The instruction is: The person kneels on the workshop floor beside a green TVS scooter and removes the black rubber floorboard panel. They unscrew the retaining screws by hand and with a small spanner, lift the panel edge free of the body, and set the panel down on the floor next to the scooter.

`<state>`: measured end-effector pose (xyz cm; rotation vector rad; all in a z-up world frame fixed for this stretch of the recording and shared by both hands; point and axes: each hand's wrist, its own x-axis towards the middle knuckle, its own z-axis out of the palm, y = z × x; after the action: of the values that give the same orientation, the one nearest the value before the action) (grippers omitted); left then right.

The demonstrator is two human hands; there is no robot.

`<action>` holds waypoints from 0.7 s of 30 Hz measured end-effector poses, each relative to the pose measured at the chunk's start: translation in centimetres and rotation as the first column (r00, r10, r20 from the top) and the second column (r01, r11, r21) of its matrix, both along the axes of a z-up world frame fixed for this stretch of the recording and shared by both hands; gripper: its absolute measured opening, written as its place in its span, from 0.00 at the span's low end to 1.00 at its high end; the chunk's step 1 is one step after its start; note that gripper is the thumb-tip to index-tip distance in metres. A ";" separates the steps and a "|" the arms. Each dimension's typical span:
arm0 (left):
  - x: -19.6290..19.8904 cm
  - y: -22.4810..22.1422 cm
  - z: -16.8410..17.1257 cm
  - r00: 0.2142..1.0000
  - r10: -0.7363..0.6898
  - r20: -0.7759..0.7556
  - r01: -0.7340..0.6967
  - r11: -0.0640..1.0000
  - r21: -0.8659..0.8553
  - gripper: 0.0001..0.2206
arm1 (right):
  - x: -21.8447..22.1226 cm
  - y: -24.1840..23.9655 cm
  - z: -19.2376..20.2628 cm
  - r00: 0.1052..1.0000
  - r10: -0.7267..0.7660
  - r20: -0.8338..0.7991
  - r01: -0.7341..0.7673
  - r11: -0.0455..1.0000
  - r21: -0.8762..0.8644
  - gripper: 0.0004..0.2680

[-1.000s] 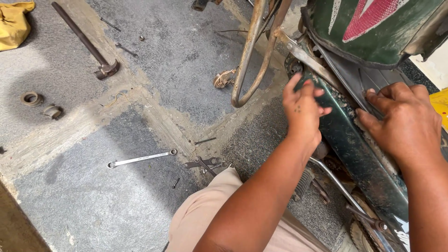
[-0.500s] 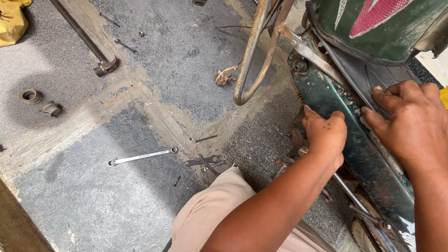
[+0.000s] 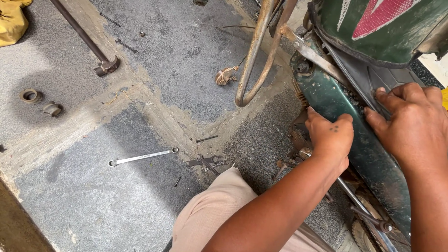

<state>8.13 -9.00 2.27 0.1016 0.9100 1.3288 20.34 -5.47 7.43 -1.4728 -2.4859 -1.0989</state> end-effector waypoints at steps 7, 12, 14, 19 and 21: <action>1.1 1.1 -1.2 0.986 0.127 -0.106 -0.132 0.990 -0.045 0.44 | -0.4 0.1 0.9 1.000 0.015 -0.026 -0.016 0.998 -0.055 0.17; 2.2 2.4 -2.8 0.958 0.231 -0.169 -0.240 0.970 -0.035 0.45 | 3.8 2.7 -1.6 0.988 0.146 -0.059 -0.148 0.988 -0.034 0.14; 2.1 2.6 -3.1 0.959 0.230 -0.163 -0.239 0.970 -0.037 0.45 | 4.2 3.2 -1.9 0.985 0.153 -0.077 -0.157 0.986 -0.053 0.14; 2.3 2.9 -3.3 0.948 0.311 -0.073 -0.311 0.950 0.006 0.43 | 2.5 2.2 -0.4 0.990 0.138 -0.037 -0.139 0.990 -0.034 0.13; 1.8 2.6 -3.0 0.962 0.263 -0.073 -0.264 0.964 -0.015 0.45 | 2.8 2.4 -0.5 0.991 0.133 -0.033 -0.134 0.990 -0.044 0.14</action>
<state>9.93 -6.41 -0.75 0.0076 1.0261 1.5682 23.17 -3.05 6.96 -1.3010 -2.5623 -0.9964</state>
